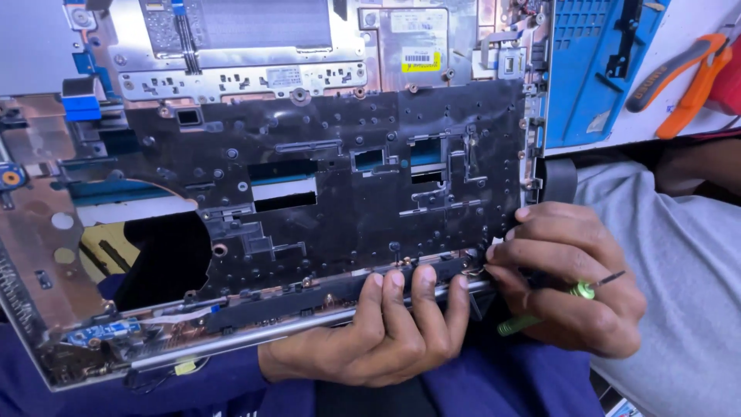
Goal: Assembling the internal components of a laptop chassis using a screwdriver and manual manipulation.
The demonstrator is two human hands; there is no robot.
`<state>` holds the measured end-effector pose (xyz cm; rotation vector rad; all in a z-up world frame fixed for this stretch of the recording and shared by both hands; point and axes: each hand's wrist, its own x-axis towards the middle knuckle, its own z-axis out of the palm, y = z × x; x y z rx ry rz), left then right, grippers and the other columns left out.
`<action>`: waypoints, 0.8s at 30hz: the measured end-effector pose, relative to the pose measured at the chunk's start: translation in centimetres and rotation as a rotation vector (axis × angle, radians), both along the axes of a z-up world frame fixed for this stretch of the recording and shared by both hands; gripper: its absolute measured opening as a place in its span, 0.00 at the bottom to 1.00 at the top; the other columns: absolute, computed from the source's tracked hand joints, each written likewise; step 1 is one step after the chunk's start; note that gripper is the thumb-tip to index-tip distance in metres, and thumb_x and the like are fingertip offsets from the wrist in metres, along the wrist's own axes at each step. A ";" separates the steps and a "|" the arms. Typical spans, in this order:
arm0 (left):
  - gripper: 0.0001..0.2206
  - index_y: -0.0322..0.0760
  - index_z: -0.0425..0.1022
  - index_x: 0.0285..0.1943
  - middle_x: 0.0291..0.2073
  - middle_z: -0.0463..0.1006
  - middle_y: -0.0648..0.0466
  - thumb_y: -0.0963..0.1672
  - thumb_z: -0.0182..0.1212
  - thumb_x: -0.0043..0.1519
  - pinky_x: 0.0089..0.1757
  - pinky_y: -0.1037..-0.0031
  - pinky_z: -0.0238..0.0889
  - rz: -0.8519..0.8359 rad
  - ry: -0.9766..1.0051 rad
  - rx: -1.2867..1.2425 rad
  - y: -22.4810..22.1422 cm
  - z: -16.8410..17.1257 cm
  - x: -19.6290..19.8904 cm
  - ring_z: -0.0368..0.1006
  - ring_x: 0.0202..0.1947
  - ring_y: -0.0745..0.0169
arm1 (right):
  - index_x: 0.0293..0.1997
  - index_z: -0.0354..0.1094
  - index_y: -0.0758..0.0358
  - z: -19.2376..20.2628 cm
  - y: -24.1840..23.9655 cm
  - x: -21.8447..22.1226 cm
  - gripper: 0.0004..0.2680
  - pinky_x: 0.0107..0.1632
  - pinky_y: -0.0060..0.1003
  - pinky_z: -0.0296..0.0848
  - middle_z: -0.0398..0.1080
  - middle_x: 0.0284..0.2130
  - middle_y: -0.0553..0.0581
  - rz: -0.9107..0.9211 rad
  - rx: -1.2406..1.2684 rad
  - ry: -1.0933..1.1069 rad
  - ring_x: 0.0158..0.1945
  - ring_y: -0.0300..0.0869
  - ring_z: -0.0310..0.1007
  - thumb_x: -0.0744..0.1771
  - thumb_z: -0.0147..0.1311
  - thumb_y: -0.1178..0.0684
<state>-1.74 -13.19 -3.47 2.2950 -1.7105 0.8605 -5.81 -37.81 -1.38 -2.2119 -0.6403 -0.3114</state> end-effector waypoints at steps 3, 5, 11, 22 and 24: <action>0.07 0.46 0.74 0.55 0.41 0.77 0.58 0.43 0.49 0.74 0.43 0.77 0.65 -0.017 0.056 -0.033 0.0 0.2 0.5 0.68 0.38 0.65 | 0.31 0.53 0.57 0.6 -0.6 -0.4 0.12 0.41 0.53 0.81 0.73 0.29 0.66 0.012 -0.020 0.044 0.33 0.52 0.74 0.64 0.58 0.62; 0.07 0.46 0.75 0.53 0.40 0.77 0.59 0.42 0.51 0.73 0.42 0.79 0.65 -0.032 0.087 -0.039 0.0 0.3 0.7 0.69 0.37 0.67 | 0.31 0.53 0.56 0.8 -0.7 -0.5 0.12 0.43 0.53 0.81 0.73 0.29 0.64 0.004 -0.034 0.086 0.33 0.52 0.75 0.63 0.60 0.62; 0.07 0.42 0.82 0.50 0.36 0.80 0.60 0.39 0.61 0.67 0.40 0.81 0.70 -0.080 0.058 -0.106 0.0 0.5 1.0 0.72 0.33 0.70 | 0.31 0.53 0.60 1.4 0.0 -0.1 0.12 0.41 0.52 0.79 0.74 0.30 0.67 -0.014 -0.119 0.049 0.33 0.54 0.75 0.64 0.60 0.64; 0.08 0.43 0.83 0.50 0.42 0.79 0.63 0.44 0.57 0.73 0.40 0.84 0.63 -0.027 0.016 -0.152 0.2 0.3 0.8 0.67 0.37 0.72 | 0.27 0.52 0.60 0.6 0.8 -0.5 0.12 0.39 0.51 0.77 0.73 0.26 0.65 -0.093 -0.056 -0.017 0.29 0.51 0.74 0.64 0.57 0.62; 0.06 0.44 0.83 0.50 0.42 0.80 0.64 0.44 0.60 0.73 0.40 0.85 0.65 -0.024 0.027 -0.161 0.2 0.3 0.5 0.69 0.36 0.73 | 0.27 0.52 0.60 0.5 0.7 -0.5 0.12 0.39 0.51 0.77 0.73 0.26 0.64 -0.097 -0.062 -0.018 0.29 0.51 0.74 0.64 0.57 0.62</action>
